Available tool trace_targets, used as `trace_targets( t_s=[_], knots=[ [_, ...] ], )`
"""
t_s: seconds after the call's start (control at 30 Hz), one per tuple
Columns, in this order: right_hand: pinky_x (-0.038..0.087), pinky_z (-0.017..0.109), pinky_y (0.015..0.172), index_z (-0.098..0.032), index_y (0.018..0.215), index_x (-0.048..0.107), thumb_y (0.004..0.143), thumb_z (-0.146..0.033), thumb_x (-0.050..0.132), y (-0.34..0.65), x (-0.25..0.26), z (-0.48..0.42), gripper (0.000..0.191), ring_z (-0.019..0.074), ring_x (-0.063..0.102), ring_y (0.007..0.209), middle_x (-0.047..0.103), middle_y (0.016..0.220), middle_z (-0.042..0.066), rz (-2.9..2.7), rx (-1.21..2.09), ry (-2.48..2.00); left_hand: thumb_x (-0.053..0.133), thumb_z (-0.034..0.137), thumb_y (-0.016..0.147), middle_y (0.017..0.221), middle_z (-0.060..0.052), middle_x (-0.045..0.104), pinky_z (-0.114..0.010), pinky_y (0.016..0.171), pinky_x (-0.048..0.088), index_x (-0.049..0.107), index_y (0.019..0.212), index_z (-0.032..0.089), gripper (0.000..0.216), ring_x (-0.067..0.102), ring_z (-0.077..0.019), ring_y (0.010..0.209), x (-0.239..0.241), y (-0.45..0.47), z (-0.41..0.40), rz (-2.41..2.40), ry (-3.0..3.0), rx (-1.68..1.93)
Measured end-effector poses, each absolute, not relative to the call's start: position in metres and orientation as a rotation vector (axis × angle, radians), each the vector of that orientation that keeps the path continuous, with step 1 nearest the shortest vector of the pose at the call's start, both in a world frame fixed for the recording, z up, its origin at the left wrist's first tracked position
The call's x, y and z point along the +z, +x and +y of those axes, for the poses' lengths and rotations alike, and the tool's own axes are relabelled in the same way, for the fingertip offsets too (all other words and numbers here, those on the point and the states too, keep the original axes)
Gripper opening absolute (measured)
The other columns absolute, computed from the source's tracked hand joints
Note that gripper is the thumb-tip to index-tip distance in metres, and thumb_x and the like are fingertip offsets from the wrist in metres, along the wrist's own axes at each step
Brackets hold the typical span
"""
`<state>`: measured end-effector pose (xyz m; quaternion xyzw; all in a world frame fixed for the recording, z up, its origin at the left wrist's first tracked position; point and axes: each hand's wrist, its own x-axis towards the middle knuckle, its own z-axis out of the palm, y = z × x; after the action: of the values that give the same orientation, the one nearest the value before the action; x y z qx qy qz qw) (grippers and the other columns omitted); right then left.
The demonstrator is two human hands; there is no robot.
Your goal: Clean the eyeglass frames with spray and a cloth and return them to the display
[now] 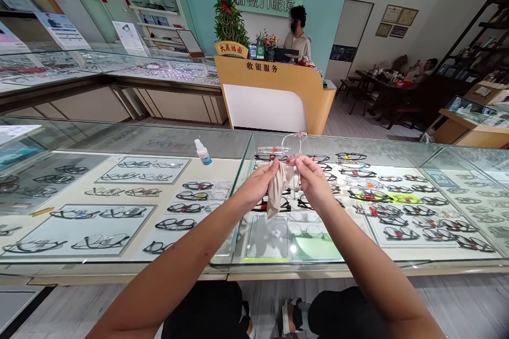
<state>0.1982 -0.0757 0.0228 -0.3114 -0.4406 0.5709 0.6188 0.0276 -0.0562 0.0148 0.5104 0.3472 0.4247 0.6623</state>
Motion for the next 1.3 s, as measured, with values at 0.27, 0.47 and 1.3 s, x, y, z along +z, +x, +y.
trace_targets(
  t_s=[0.27, 0.47, 1.3],
  knots=[
    [0.05, 0.028, 0.082, -0.027, 0.088, 0.079, 0.084, -0.055, 0.084, 0.195, 0.016, -0.076, 0.028, 0.0188, 0.062, 0.092, 0.071, 0.101, 0.001, -1.037, 1.361, -0.715, 0.085, 0.068, 0.075, 0.072, 0.0, 0.066, -0.024, 0.059, 0.046, 0.07, 0.102, 0.017, 0.06, 0.06, -0.0131, 0.06, 0.011, 0.035, -0.058, 0.746, 0.993, 0.945],
    [0.048, 0.026, 0.072, -0.026, 0.087, 0.078, 0.082, -0.055, 0.085, 0.196, 0.021, -0.079, 0.03, 0.0176, 0.061, 0.087, 0.071, 0.1, 0.002, -0.966, 1.373, -0.721, 0.087, 0.061, 0.077, 0.081, -0.003, 0.074, -0.025, 0.068, 0.052, 0.072, 0.103, 0.015, 0.055, 0.067, -0.0139, 0.069, 0.009, 0.037, -0.054, 0.681, 0.948, 1.025],
    [0.05, 0.026, 0.073, -0.026, 0.087, 0.069, 0.082, -0.054, 0.085, 0.185, 0.014, -0.084, 0.032, 0.0171, 0.064, 0.087, 0.072, 0.099, 0.0, -0.959, 1.353, -0.712, 0.088, 0.058, 0.077, 0.075, -0.002, 0.069, -0.025, 0.062, 0.053, 0.068, 0.091, 0.014, 0.051, 0.063, -0.0123, 0.061, 0.014, 0.045, -0.065, 0.665, 0.99, 0.934]
  ],
)
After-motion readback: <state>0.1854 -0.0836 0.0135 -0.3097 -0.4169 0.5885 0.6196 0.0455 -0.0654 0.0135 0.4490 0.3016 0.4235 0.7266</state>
